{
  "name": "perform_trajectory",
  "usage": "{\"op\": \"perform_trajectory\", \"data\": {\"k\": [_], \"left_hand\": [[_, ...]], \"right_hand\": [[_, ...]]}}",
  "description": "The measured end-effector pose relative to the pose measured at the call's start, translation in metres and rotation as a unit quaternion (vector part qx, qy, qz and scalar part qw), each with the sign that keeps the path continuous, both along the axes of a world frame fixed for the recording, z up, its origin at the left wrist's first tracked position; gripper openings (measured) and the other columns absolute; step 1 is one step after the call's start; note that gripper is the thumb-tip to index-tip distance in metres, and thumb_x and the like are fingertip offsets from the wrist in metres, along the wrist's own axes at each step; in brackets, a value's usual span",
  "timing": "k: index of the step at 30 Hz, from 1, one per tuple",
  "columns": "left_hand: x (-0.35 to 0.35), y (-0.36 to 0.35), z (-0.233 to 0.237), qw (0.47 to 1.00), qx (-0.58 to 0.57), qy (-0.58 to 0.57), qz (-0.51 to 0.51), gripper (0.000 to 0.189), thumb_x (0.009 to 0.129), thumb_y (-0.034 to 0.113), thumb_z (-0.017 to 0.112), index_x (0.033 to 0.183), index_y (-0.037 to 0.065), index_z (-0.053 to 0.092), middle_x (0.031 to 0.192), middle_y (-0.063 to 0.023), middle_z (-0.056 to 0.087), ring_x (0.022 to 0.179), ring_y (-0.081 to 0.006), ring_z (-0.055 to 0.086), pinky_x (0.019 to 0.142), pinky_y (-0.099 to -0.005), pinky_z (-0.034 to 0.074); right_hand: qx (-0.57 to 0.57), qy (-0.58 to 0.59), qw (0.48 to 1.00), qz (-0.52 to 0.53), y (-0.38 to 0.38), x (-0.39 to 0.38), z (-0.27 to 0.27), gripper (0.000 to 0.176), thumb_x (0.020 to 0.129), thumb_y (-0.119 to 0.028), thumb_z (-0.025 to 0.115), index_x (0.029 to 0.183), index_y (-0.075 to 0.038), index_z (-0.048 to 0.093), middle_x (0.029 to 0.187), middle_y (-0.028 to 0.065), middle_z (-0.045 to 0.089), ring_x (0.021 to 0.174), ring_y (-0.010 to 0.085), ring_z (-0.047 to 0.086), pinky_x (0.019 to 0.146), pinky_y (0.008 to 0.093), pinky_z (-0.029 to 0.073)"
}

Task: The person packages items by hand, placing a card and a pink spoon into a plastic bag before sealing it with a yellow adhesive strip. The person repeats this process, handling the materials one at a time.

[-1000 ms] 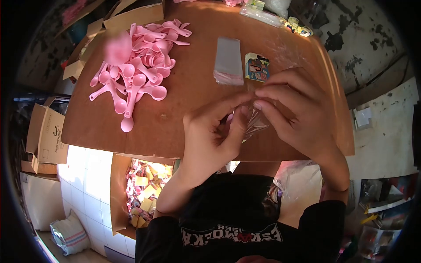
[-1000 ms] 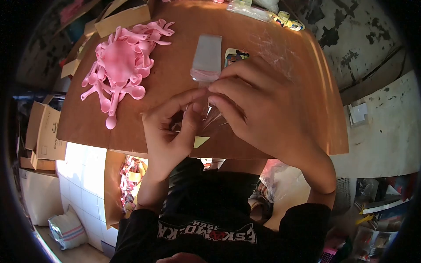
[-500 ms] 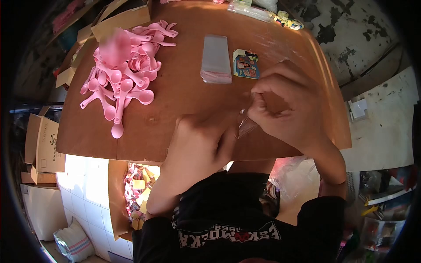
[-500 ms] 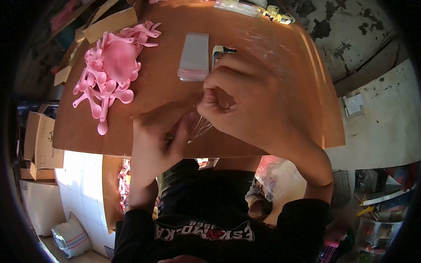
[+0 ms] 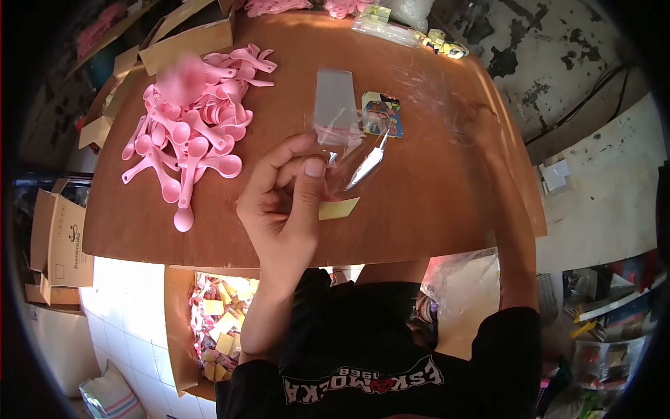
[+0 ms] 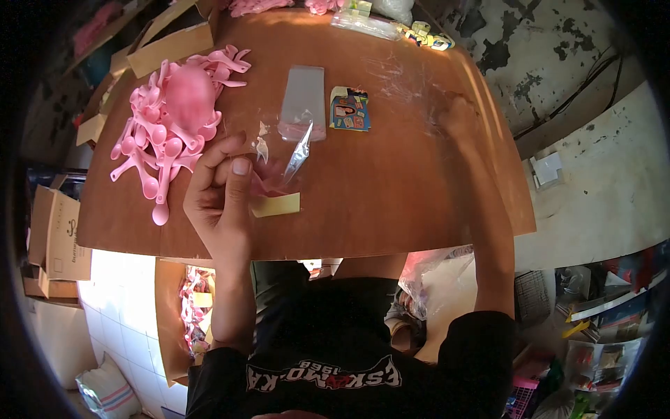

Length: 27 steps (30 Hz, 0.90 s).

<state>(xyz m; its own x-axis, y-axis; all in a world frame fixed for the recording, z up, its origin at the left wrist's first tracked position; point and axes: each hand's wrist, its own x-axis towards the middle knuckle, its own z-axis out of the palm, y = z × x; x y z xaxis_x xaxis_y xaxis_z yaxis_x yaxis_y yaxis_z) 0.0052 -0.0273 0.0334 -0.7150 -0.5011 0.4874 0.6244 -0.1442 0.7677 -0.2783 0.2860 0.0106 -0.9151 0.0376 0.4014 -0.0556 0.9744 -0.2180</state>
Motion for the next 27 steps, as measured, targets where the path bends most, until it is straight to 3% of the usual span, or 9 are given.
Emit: {"op": "perform_trajectory", "data": {"k": [1,3,5,7,8,12,16,24,27], "left_hand": [[-0.002,-0.003,-0.005,1.0,-0.011,-0.01,-0.012,0.022,0.09,0.005,0.057,0.11,-0.006,0.055,0.08,-0.0068,0.065,0.067,-0.0063,0.057,0.061,-0.0189,0.046],[-0.004,-0.001,-0.005,0.998,0.027,-0.044,-0.028,0.014,0.091,0.005,0.054,0.099,-0.005,0.058,0.075,-0.0067,0.061,0.064,-0.0083,0.055,0.06,-0.0222,0.047],[-0.009,0.001,-0.005,0.999,0.007,-0.037,-0.036,0.013,0.091,0.005,0.053,0.099,-0.004,0.058,0.077,-0.008,0.062,0.064,-0.0089,0.055,0.059,-0.023,0.048],[-0.013,0.005,-0.006,0.998,0.004,-0.01,-0.069,0.013,0.091,0.004,0.053,0.099,-0.004,0.058,0.084,-0.0099,0.063,0.065,-0.0096,0.055,0.061,-0.0239,0.048],[-0.016,0.007,-0.006,0.998,0.004,-0.01,-0.069,0.013,0.091,0.004,0.053,0.099,-0.004,0.058,0.084,-0.0099,0.063,0.065,-0.0096,0.055,0.061,-0.0239,0.048],[-0.016,0.006,-0.014,0.994,0.035,0.004,-0.101,0.013,0.089,0.001,0.056,0.101,-0.003,0.06,0.092,-0.0077,0.064,0.074,-0.0083,0.054,0.066,-0.0219,0.044],[-0.014,-0.006,-0.018,0.981,0.076,-0.012,-0.18,0.016,0.089,0.002,0.056,0.104,-0.003,0.061,0.096,-0.0099,0.065,0.079,-0.0099,0.057,0.069,-0.0229,0.046],[-0.022,-0.009,-0.025,0.986,0.002,-0.035,-0.162,0.019,0.09,0.005,0.057,0.106,-0.004,0.061,0.093,-0.0096,0.066,0.084,-0.0116,0.062,0.074,-0.025,0.05],[-0.019,-0.005,-0.015,0.988,0.012,-0.058,-0.139,0.017,0.09,0.004,0.057,0.104,-0.005,0.062,0.091,-0.009,0.067,0.082,-0.0111,0.062,0.073,-0.0244,0.05]], "right_hand": [[-0.109,0.051,0.991,0.055,-0.006,0.01,0.003,0.035,0.076,-0.018,0.062,0.106,-0.001,0.063,0.112,0.0149,0.062,0.104,0.0309,0.059,0.09,0.0363,0.044],[-0.074,0.124,0.977,0.159,-0.033,0.049,0.019,0.035,0.078,-0.019,0.065,0.108,-0.001,0.063,0.114,0.0153,0.061,0.106,0.0282,0.057,0.091,0.0335,0.042],[-0.187,-0.01,0.943,0.275,-0.082,0.106,0.042,0.038,0.079,-0.021,0.069,0.111,-0.003,0.062,0.11,0.0129,0.064,0.1,0.0188,0.061,0.083,0.0307,0.048],[-0.259,-0.12,0.817,0.501,-0.112,0.152,0.056,0.041,0.078,-0.023,0.072,0.11,-0.001,0.061,0.108,0.0105,0.064,0.098,0.0155,0.06,0.084,0.0297,0.047],[-0.283,-0.136,0.795,0.518,-0.124,0.169,0.06,0.04,0.078,-0.022,0.072,0.11,-0.001,0.061,0.108,0.0106,0.064,0.099,0.0167,0.059,0.085,0.0308,0.047],[-0.438,-0.227,0.735,0.466,-0.152,0.198,0.05,0.027,0.083,-0.013,0.068,0.105,0.002,0.062,0.099,0.0086,0.065,0.092,0.0138,0.061,0.083,0.0283,0.048],[-0.431,-0.2,0.736,0.483,-0.157,0.205,0.047,0.019,0.085,-0.007,0.065,0.101,0.002,0.062,0.095,0.0074,0.066,0.089,0.0115,0.061,0.081,0.0263,0.049],[-0.516,-0.197,0.705,0.445,-0.155,0.207,0.045,0.016,0.086,-0.003,0.062,0.099,0.005,0.062,0.09,0.0076,0.064,0.085,0.0119,0.062,0.077,0.0239,0.051],[-0.48,-0.187,0.734,0.442,-0.149,0.204,0.046,0.018,0.086,-0.004,0.063,0.101,0.005,0.061,0.089,0.0076,0.064,0.081,0.0118,0.062,0.074,0.0244,0.052]]}}
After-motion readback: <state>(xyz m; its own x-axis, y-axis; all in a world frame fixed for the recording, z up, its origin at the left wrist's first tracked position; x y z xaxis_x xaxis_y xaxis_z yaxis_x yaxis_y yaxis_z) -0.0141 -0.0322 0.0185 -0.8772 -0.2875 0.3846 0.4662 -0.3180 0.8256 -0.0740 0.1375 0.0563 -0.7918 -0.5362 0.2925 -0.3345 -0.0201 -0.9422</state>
